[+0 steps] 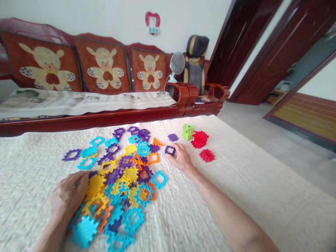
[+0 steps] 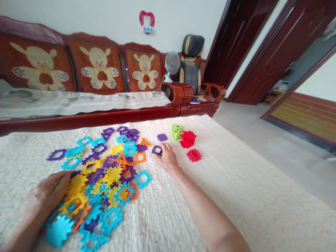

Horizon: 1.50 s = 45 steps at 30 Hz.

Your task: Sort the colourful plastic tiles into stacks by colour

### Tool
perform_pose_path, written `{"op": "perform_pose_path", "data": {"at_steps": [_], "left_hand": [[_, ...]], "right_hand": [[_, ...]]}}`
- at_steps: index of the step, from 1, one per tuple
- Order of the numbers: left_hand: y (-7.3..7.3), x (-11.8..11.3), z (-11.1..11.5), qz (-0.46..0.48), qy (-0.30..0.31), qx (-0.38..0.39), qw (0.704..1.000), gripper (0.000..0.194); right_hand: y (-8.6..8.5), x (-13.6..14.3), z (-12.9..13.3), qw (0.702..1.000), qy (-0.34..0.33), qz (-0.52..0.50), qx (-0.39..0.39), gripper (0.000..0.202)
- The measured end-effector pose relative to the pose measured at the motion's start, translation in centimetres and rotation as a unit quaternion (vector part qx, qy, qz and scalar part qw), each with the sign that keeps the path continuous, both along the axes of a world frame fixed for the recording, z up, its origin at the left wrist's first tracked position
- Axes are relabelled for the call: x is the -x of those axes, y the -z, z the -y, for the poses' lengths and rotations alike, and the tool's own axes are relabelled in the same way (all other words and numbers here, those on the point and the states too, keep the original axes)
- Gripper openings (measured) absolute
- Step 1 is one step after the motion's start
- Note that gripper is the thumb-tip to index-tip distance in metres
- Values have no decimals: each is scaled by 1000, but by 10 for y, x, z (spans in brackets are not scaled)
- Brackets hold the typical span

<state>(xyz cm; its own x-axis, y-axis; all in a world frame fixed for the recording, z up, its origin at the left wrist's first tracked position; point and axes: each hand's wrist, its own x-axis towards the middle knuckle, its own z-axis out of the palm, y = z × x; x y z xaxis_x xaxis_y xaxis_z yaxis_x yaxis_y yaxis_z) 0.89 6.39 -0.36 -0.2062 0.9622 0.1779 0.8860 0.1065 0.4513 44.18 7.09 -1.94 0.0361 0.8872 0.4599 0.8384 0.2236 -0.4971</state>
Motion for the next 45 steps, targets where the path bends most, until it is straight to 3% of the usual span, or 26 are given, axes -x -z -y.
{"op": "perform_pose_path", "data": {"at_steps": [6, 10, 14, 18, 24, 30, 37, 45], "left_hand": [[-5, -2, 2, 9, -4, 38, 999, 42], [-10, -5, 3, 10, -9, 51, 999, 42], [-9, -4, 1, 15, -14, 51, 998, 42], [-4, -2, -1, 12, -10, 48, 999, 42], [-5, -2, 0, 7, -14, 53, 998, 42], [-7, -4, 1, 11, -12, 49, 999, 40], [-16, -9, 3, 12, -15, 71, 997, 40], [-11, -8, 1, 8, -7, 45, 999, 40]], "right_hand": [[-4, 1, 4, 998, -43, 44, 10, 50], [-10, 4, 9, 998, 3, 51, 24, 35], [-16, 8, 14, 998, 37, 47, 36, 46], [-13, 5, 13, 999, -10, 40, 4, 58], [-9, 0, 8, 997, -63, 48, 14, 47], [-12, 2, 8, 1000, -21, 12, 10, 40], [-2, -6, 0, 997, 27, -52, -52, 38], [-8, -12, -53, 990, 124, -17, -68, 44]]}}
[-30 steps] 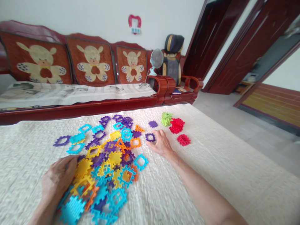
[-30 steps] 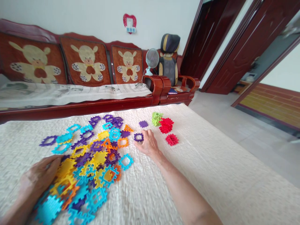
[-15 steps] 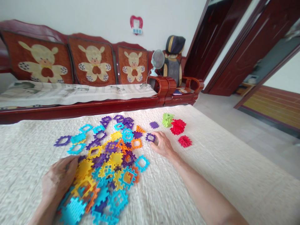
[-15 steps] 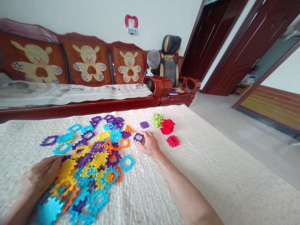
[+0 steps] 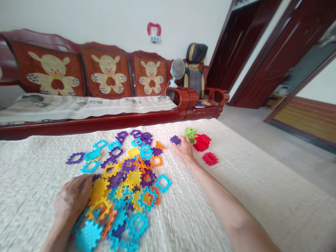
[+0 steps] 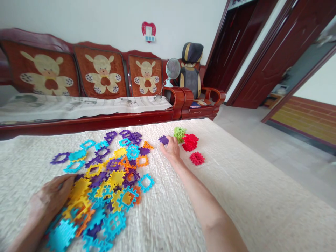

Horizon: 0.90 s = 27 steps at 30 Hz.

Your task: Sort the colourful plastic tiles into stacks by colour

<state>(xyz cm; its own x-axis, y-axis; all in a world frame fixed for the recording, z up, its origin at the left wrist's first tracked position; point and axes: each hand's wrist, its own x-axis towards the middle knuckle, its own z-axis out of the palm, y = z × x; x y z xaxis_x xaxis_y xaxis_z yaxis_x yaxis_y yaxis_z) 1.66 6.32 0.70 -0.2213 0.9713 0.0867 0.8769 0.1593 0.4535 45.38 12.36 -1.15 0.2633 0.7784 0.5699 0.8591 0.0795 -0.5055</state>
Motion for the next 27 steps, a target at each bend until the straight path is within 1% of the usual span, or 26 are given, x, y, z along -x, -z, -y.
{"op": "perform_pose_path", "data": {"at_steps": [4, 9, 13, 17, 19, 21, 23, 24, 25, 27], "left_hand": [[9, 5, -2, -10, 4, -30, 999, 39], [16, 10, -4, -30, 17, -70, 997, 33], [15, 10, -2, -22, 18, -81, 996, 30], [12, 6, 0, -13, 21, -91, 996, 28], [9, 4, 1, -10, 16, -77, 997, 29], [6, 2, 3, -9, 10, -67, 998, 30], [5, 1, 4, -7, 11, -66, 998, 29], [5, 1, 4, -5, 14, -68, 998, 29], [5, 1, 4, -3, 16, -70, 997, 28], [8, 3, 4, 1, 18, -79, 997, 28]], "right_hand": [[5, -2, -16, 1000, 25, 13, 14, 42], [13, -4, -18, 999, 30, 19, 22, 37], [16, -5, -20, 999, 34, 19, 21, 33], [16, -6, -22, 1000, 22, 22, 7, 31], [12, -5, -20, 999, 19, 26, 13, 34], [5, -1, -15, 999, 12, 34, 5, 38], [-4, 7, -9, 998, -24, 44, -26, 35], [-9, 12, -6, 996, -63, 48, -41, 31], [-13, 16, -3, 991, -114, 53, -50, 26], [-18, 26, 2, 972, -223, 64, -45, 21]]}}
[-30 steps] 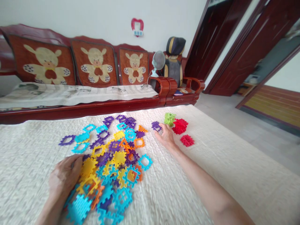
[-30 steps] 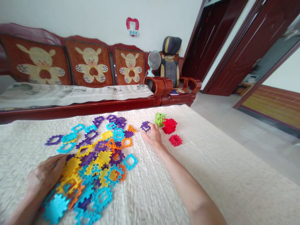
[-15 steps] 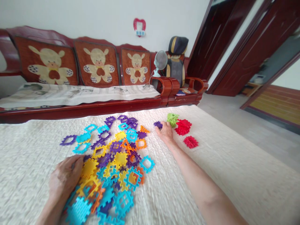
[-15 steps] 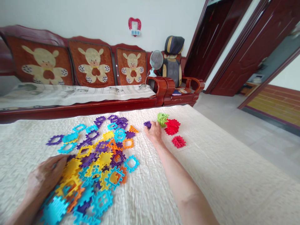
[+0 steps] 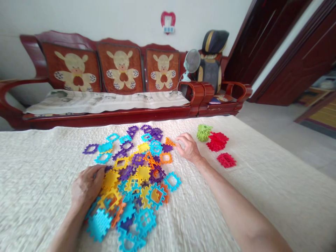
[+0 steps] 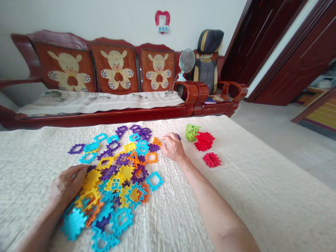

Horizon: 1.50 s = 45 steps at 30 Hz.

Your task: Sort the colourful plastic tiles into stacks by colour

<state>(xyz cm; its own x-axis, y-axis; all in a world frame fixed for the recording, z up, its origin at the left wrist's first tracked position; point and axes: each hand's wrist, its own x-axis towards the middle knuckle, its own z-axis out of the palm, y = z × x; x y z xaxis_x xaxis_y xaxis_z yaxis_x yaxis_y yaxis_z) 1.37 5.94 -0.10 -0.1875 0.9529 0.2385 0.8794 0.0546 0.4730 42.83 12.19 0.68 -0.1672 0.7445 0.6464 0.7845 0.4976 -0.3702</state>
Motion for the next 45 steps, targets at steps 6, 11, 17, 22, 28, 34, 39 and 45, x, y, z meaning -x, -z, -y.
{"op": "perform_pose_path", "data": {"at_steps": [6, 11, 17, 22, 28, 34, 39, 45], "left_hand": [[8, 2, -3, -2, 1, -17, 1000, 30], [7, 2, -3, -5, -1, -13, 1000, 33], [7, 1, -2, -8, 2, -26, 1000, 30], [5, 0, -2, 2, 6, -14, 1000, 32], [3, -2, -1, 4, 0, -8, 1000, 31], [4, -2, -1, 1, -5, -13, 1000, 33], [6, 0, -2, -4, 2, -13, 1000, 31], [6, 1, -2, -8, -3, -9, 1000, 34]], "right_hand": [[-3, 10, 5, 992, -88, 75, 47, 22], [-3, 10, 5, 986, -76, 133, 66, 22], [3, 12, 3, 984, -75, 138, 81, 18], [0, 8, -1, 989, -100, 91, 66, 24], [-9, 6, -1, 990, -109, -8, 88, 25], [-8, 0, -5, 985, -31, -46, 166, 27], [-6, -3, -8, 984, -43, -3, 175, 24], [-21, 2, 1, 984, 71, 70, 145, 24]]}}
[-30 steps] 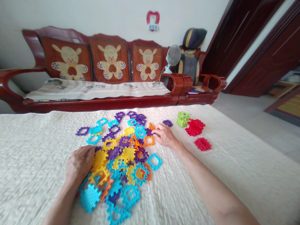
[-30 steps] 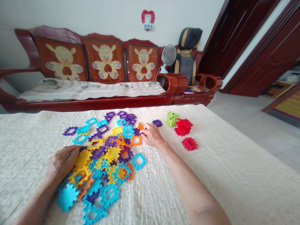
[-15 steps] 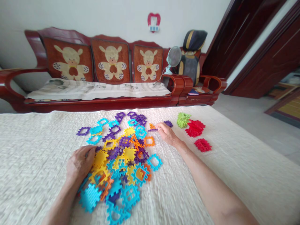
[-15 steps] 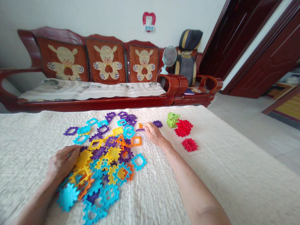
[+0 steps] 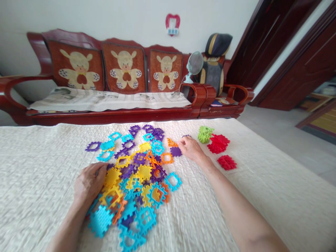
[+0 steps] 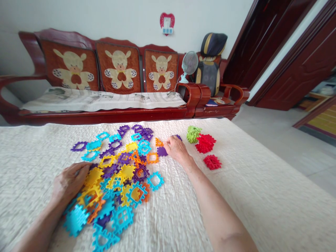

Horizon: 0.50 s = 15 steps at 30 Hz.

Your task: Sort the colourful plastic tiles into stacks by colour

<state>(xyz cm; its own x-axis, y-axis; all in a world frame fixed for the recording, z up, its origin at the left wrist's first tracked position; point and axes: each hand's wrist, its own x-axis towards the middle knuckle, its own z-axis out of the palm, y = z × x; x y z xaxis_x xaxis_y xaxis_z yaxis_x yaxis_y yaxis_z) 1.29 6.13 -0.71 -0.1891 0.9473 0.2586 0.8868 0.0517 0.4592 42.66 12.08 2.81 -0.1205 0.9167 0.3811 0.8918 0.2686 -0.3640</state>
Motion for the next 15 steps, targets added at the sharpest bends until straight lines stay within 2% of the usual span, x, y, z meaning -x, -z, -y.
{"op": "perform_pose_path", "data": {"at_steps": [3, 6, 10, 15], "left_hand": [[-1, -1, 1, 2, 1, -1, 1000, 35], [-1, -2, 1, 1, 5, 5, 1000, 34], [-3, -2, 1, 1, 0, 25, 1000, 35], [-5, -2, 0, 1, -8, 43, 999, 35]], "right_hand": [[-12, 13, 11, 992, 84, 42, 83, 34], [-21, 30, 21, 979, 106, 75, 156, 45], [-23, 45, 28, 969, 120, 95, 192, 57], [-23, 48, 27, 965, 125, 95, 210, 45]]}}
